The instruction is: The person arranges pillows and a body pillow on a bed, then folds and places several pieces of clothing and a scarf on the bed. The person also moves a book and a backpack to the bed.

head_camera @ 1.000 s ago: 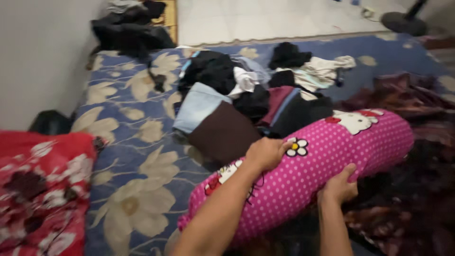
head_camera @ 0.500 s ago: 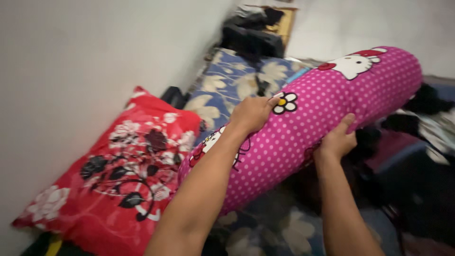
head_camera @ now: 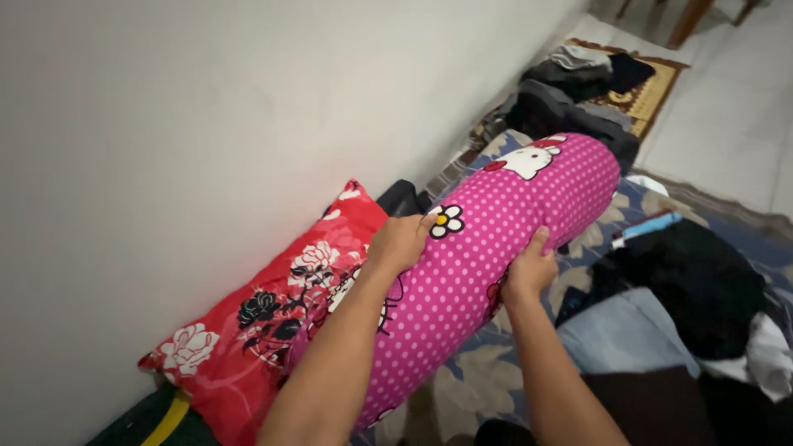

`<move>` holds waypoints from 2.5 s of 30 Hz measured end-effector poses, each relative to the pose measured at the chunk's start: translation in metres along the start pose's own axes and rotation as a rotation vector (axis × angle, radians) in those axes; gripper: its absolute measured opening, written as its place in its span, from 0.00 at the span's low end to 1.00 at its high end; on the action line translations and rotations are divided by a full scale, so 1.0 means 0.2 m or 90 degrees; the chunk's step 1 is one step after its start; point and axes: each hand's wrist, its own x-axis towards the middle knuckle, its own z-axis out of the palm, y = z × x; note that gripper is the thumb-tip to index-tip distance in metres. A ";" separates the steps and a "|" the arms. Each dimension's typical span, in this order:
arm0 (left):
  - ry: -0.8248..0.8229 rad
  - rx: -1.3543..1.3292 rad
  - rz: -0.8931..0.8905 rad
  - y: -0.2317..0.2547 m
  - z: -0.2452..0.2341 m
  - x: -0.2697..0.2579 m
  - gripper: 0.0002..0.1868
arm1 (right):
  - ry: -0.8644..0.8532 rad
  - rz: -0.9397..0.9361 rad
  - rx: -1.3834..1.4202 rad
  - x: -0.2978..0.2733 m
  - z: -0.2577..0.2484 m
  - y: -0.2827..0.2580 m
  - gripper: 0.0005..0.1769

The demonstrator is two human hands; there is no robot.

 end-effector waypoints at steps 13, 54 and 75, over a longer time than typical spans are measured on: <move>0.066 0.005 -0.110 -0.17 0.15 0.41 0.33 | -0.135 0.032 -0.008 0.35 0.51 0.09 0.37; -0.272 0.106 -0.487 -0.22 0.12 1.24 0.68 | -0.636 0.570 0.018 0.73 1.20 0.60 0.49; -0.182 0.364 -0.192 -0.18 0.37 1.24 0.40 | -0.599 -0.046 -0.138 0.80 1.22 0.45 0.43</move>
